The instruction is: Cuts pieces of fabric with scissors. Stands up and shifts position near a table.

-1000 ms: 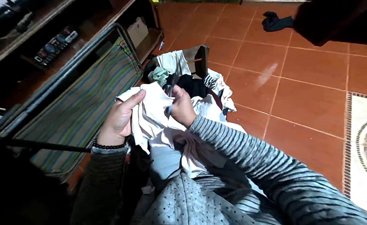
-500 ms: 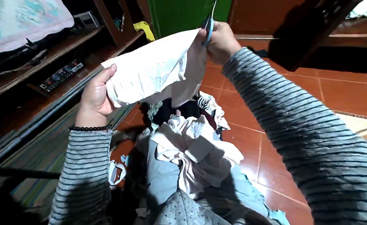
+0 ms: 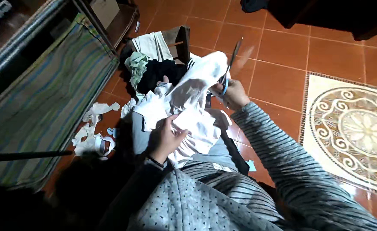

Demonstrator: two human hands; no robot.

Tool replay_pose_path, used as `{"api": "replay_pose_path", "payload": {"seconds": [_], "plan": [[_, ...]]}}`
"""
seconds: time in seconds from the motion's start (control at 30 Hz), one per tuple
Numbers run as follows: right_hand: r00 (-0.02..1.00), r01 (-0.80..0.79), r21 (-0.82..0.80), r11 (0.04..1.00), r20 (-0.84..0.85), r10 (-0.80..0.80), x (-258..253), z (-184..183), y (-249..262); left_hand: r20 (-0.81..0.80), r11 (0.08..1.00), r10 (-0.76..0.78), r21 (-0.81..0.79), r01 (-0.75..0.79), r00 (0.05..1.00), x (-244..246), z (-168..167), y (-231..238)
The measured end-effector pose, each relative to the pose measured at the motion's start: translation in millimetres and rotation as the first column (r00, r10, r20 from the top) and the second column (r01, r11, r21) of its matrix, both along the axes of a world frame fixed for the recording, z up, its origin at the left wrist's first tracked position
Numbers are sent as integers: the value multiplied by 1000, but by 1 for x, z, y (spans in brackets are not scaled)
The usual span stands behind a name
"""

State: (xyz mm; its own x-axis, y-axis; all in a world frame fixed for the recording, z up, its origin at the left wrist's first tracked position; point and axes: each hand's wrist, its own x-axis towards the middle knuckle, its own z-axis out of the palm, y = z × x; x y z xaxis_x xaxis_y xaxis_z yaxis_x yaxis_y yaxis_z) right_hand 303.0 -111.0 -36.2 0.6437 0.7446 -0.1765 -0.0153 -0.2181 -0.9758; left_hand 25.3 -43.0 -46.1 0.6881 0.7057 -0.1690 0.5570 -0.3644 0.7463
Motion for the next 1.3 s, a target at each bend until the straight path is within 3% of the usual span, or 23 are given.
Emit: {"api": "replay_pose_path", "payload": {"seconds": [0.07, 0.2, 0.3, 0.4, 0.5, 0.57, 0.67, 0.77, 0.83, 0.97, 1.07, 1.2, 1.3], "plan": [[999, -6, -86, 996, -46, 2, -9, -20, -14, -163, 988, -130, 66, 143, 978, 15, 1, -3], [984, -7, -43, 999, -178, -1, -30, -39, -29, 14, 993, -121, 9, 121, 993, 16, -1, 12], [966, 35, -24, 999, -255, -40, -36, -44, -39, 183, 998, 67, -13, -66, 981, -14, 21, 30], [935, 92, -27, 995, -342, -96, -40, -44, -45, 205, 930, 244, 226, -289, 948, -83, 25, 64], [932, 119, -38, 992, -342, -124, -42, -45, -45, 28, 791, 462, 439, -426, 887, -140, 52, 86], [942, 109, -60, 992, -312, -123, -43, -46, -43, -16, 742, 539, 483, -466, 842, -150, 61, 87], [956, 91, -52, 994, -276, -102, -44, -47, -40, 88, 838, 375, 393, -378, 923, -123, 46, 75], [954, 86, -35, 996, -284, -93, -42, -44, -39, 87, 957, 90, 268, -110, 992, -60, 15, 56], [957, 83, -48, 995, -274, -93, -39, -40, -41, 46, 966, -80, 251, 66, 996, -19, -2, 42], [966, 112, -59, 992, -229, -123, -31, -42, -50, -39, 883, -326, 345, 319, 945, 31, -25, 33], [978, 144, -73, 987, -140, -153, -28, -46, -55, -45, 850, -384, 374, 372, 922, 45, -41, 42], [975, 130, -112, 985, 192, -107, -39, -49, -57, 82, 888, -347, 349, 299, 934, 49, -43, 49], [872, 43, 51, 998, 486, -63, -56, -48, -56, 253, 940, -303, 241, 243, 919, 51, -26, 40]]}}
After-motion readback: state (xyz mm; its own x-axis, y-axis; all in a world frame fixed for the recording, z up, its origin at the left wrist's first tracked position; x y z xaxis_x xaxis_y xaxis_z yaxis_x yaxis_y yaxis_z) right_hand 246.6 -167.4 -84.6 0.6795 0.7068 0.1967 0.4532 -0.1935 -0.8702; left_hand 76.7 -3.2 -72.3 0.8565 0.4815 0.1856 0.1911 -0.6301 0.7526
